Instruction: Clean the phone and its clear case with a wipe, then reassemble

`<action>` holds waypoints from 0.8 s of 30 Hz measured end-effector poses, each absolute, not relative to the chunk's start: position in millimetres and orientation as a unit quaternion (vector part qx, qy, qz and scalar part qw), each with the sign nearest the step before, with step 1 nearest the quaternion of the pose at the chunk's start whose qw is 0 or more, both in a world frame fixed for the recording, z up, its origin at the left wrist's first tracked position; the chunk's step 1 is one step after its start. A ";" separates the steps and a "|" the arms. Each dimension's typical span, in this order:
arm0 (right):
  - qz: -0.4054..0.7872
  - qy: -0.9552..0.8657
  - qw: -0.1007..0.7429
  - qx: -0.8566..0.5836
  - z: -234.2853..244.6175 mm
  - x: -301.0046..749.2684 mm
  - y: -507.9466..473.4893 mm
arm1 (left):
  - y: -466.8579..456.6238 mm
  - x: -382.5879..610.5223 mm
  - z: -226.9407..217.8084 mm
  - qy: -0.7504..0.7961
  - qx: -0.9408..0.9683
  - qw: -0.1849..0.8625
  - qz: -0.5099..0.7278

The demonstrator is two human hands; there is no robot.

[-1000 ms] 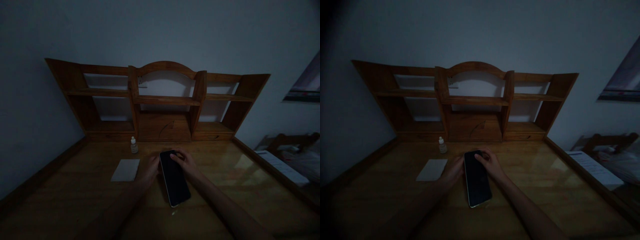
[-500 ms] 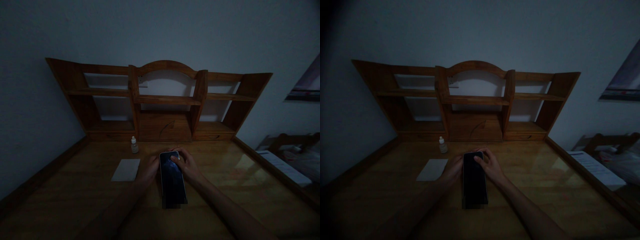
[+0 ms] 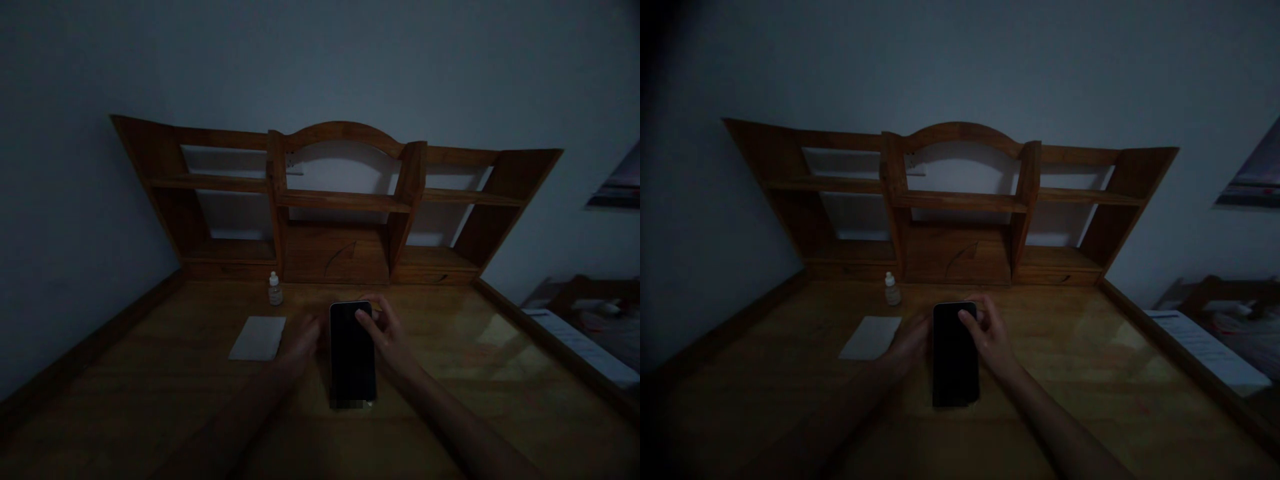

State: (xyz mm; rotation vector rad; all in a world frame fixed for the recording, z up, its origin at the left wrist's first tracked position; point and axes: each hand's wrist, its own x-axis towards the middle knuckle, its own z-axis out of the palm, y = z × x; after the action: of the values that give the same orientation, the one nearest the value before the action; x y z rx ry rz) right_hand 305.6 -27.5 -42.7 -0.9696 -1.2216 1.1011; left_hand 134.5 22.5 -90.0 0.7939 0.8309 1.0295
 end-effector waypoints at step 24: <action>0.642 -0.193 0.563 -0.484 -58.2 343.4 5.7 | 21.8 134.3 -60.9 0.288 0.420 0.772 0.381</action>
State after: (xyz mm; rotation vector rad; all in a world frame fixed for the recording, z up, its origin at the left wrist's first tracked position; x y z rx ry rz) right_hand 343.4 5.7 -58.2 -1.1394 -0.4544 1.5114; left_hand 134.3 21.8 -60.9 0.9096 0.6234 0.8266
